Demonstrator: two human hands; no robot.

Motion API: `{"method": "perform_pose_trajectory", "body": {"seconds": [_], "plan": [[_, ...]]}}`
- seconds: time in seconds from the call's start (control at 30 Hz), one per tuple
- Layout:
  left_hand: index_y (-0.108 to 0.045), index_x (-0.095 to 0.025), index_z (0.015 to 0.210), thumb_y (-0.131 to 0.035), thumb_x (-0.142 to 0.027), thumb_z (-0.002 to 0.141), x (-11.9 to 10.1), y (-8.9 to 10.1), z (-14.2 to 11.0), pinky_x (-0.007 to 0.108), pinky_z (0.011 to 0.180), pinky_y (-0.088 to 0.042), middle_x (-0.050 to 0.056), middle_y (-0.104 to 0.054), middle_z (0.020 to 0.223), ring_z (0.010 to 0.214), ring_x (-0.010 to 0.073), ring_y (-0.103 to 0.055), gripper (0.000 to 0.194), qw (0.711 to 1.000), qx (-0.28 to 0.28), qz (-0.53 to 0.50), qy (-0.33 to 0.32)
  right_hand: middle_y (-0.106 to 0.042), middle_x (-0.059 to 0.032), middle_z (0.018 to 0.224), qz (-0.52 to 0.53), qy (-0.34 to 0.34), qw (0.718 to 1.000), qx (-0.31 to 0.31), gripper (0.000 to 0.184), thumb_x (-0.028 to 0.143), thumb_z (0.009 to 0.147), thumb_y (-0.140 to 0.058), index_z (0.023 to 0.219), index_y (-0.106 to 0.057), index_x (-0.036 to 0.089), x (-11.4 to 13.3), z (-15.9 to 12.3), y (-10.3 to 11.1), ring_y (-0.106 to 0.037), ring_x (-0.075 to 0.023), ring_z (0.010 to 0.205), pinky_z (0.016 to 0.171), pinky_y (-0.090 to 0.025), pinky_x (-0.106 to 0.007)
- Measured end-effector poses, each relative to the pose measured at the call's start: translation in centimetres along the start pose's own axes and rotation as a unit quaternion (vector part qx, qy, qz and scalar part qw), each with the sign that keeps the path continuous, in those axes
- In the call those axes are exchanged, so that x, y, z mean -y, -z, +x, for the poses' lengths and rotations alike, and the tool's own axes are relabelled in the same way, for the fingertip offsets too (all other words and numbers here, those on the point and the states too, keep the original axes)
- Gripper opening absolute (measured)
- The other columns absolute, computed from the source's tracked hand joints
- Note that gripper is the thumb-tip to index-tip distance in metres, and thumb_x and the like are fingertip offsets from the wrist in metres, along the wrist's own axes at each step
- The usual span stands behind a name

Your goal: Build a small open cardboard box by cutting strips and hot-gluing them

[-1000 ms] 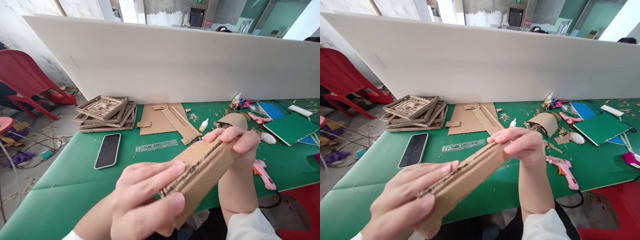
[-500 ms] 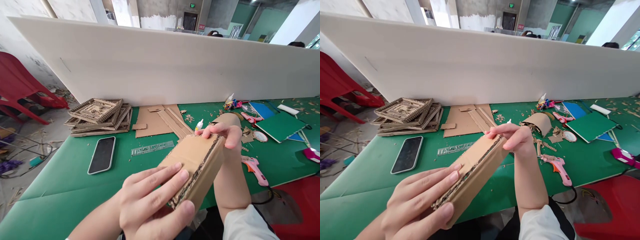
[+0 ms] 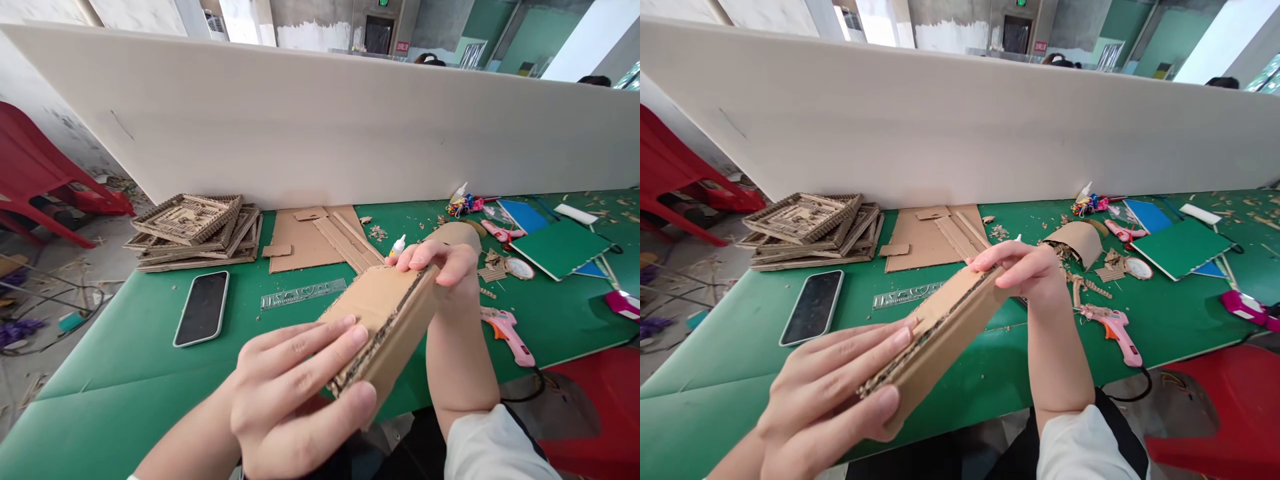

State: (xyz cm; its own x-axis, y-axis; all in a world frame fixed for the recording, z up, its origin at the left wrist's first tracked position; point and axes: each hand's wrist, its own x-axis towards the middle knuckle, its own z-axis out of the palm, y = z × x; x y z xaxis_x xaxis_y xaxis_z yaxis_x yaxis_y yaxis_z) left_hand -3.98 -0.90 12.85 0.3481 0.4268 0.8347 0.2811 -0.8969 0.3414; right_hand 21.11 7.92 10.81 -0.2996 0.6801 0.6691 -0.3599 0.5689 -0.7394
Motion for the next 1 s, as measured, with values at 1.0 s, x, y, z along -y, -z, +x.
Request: {"method": "perform_pose_trajectory", "body": {"seconds": [1.0], "plan": [[-0.049,-0.031,0.129,-0.060,-0.039,0.080,9.4,-5.6,-7.0,0.016,0.048,-0.035,-0.006,-0.048,0.063,0.051,0.0082,-0.041,0.051,0.801,-0.198,-0.198,0.529,-0.070,-0.0051,0.093,-0.179,-0.325,0.928,-0.013,0.025,0.027,0.075,-0.067,0.099,-0.068,0.020,-7.9,1.8,-0.3,-0.064,-0.0154,0.085,0.085,-0.053,-0.037]]}}
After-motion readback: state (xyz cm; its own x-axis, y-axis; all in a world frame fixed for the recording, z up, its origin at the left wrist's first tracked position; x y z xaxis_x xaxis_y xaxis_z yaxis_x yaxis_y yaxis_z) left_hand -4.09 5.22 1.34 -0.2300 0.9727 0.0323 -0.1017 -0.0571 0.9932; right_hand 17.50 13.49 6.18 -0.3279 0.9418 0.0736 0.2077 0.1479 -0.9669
